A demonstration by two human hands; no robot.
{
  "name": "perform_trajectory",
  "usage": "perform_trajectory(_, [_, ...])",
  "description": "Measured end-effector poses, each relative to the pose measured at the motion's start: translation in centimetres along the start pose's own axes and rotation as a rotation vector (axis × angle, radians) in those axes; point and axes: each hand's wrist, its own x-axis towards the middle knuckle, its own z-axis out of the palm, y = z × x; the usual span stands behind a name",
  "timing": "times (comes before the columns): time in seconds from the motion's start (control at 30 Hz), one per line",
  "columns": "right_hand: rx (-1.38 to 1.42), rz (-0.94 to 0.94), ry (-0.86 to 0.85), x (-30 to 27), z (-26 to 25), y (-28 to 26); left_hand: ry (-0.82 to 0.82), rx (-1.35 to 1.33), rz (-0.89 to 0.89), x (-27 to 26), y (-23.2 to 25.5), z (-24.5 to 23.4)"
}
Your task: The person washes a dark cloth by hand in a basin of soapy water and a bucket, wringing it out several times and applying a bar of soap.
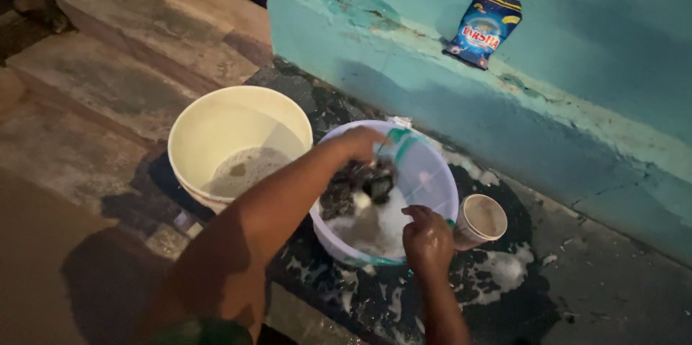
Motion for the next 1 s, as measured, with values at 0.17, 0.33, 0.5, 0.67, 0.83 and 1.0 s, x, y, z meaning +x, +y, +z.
perform_trajectory(0.17, [0.022,0.073,-0.04,0.0,-0.3,-0.5,-0.388,0.276,-0.11,-0.8,-2.1,6.9])
perform_trajectory(0.33, [0.02,0.116,-0.039,0.1,-0.5,-0.9,-0.724,0.297,-0.121,-5.7,-0.7,14.0])
perform_trajectory(0.5, [0.025,0.183,-0.066,0.0,-0.4,-1.2,-0.84,0.282,-0.152,-6.6,-1.4,16.8])
perform_trajectory(0.67, [0.024,0.165,-0.036,0.1,-0.3,-1.0,-0.784,0.263,-0.094,-4.1,-1.4,15.8])
perform_trajectory(0.83, [0.012,0.193,-0.067,-0.1,-0.3,-0.8,-0.598,0.23,0.008,-1.1,-0.1,9.5])
perform_trajectory(1.0, [0.0,0.146,-0.085,0.4,0.2,0.0,-0.349,0.144,0.106,0.7,3.6,-2.0])
